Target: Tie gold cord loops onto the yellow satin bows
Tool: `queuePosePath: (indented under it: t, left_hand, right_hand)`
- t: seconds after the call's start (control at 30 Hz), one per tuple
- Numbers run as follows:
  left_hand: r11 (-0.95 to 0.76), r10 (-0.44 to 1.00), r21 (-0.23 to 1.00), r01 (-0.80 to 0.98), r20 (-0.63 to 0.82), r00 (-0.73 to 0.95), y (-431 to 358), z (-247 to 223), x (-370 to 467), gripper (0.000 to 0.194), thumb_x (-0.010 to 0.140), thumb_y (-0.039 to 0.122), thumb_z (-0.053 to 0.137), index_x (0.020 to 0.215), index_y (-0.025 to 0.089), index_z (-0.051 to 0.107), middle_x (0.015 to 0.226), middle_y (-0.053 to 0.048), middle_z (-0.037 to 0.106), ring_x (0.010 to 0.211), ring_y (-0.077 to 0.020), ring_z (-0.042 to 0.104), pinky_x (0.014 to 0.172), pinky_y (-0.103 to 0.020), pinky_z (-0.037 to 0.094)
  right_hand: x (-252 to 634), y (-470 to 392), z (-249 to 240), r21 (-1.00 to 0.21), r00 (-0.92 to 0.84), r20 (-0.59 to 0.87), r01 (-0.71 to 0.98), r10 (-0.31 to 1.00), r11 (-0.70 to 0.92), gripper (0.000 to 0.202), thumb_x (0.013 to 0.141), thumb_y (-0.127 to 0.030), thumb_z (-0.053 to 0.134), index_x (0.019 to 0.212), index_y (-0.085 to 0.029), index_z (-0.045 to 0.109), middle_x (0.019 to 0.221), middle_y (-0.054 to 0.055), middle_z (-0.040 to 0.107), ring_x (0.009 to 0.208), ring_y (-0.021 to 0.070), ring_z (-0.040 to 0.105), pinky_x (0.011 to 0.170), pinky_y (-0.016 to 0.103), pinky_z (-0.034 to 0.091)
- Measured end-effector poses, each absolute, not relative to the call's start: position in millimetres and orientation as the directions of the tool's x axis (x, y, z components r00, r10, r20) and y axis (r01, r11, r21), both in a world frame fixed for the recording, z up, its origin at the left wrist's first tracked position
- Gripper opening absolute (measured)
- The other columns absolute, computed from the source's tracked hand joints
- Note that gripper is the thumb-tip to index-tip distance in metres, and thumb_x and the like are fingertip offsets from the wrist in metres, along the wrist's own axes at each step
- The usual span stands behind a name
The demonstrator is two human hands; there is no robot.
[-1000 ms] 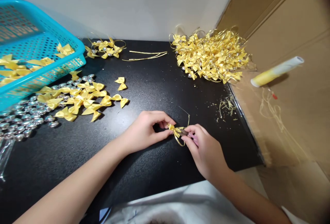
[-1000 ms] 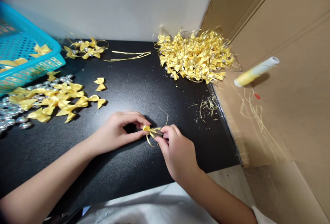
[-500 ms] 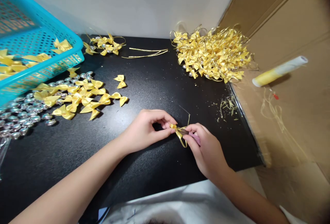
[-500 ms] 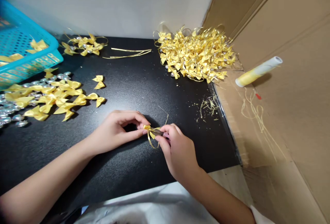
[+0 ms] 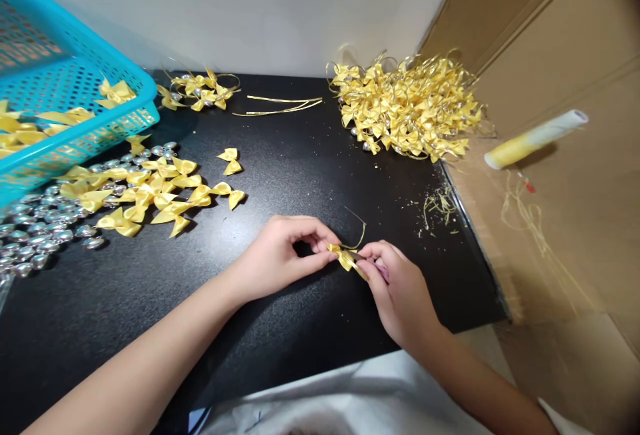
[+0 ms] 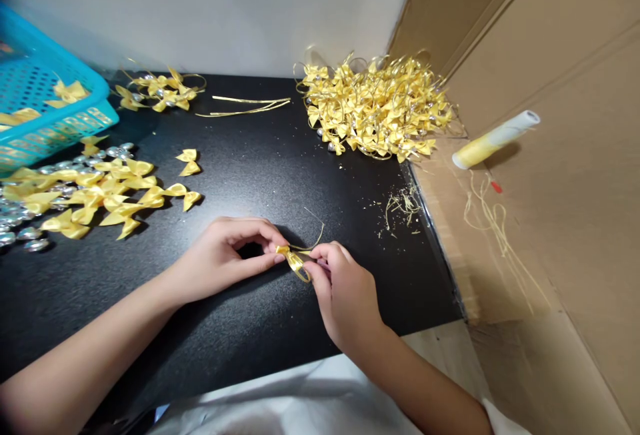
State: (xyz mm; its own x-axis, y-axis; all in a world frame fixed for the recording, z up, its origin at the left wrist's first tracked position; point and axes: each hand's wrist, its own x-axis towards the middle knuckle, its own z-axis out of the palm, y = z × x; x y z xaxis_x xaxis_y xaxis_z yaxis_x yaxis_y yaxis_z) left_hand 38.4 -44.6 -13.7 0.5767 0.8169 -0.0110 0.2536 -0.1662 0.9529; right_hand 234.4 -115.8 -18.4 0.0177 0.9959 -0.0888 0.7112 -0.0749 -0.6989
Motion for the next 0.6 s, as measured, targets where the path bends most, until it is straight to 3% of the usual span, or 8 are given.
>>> queuePosePath:
  t: [0.1,0.27,0.47,0.6]
  left_hand:
    - [-0.149,0.828,0.954,0.260,-0.023,0.560,-43.9,-14.1,37.6,0.010,0.082,0.024,0.069,0.083,0.015,0.072,0.075,-0.004,0.071,0.066,-0.0120,0.063,0.062,-0.021,0.051]
    - [-0.050,0.851,0.976,0.211,-0.069,0.520,-42.8,-15.6,36.7,0.016,0.080,0.027,0.070,0.087,0.013,0.072,0.075,-0.005,0.072,0.064,-0.0125,0.062,0.062,-0.023,0.053]
    - [0.045,0.911,0.993,0.105,-0.084,0.403,-42.6,-17.5,36.3,0.015,0.078,0.026,0.071,0.086,0.013,0.072,0.081,-0.007,0.073,0.067,-0.0133,0.065,0.064,-0.024,0.053]
    - [-0.016,0.950,0.998,0.057,-0.003,0.311,-44.6,-16.4,39.3,0.011,0.076,0.023,0.073,0.081,0.014,0.070,0.082,-0.007,0.071,0.070,-0.0140,0.066,0.066,-0.025,0.055]
  right_hand:
    - [244.4,-107.4,-20.2,-0.689,0.029,0.004,0.725,1.000,-0.018,0.012,0.093,-0.027,0.050,0.092,-0.021,0.061,0.084,0.003,0.067,0.072,0.0164,0.064,0.064,0.026,0.048]
    - [262.5,-87.6,-27.1,-0.530,-0.057,0.209,0.832,0.976,0.162,0.009,0.093,-0.026,0.054,0.093,-0.019,0.060,0.089,0.008,0.066,0.086,0.0238,0.059,0.078,0.036,0.050]
    - [265.7,-80.3,-37.5,-0.425,-0.133,0.220,0.878,0.966,0.217,0.007,0.090,-0.025,0.059,0.095,-0.020,0.062,0.103,0.011,0.063,0.099,0.0279,0.053,0.086,0.044,0.047]
    - [267.0,-73.3,-36.4,-0.383,-0.164,0.246,0.889,0.955,0.252,0.011,0.089,-0.025,0.059,0.097,-0.019,0.064,0.110,0.013,0.062,0.107,0.0303,0.051,0.093,0.049,0.043]
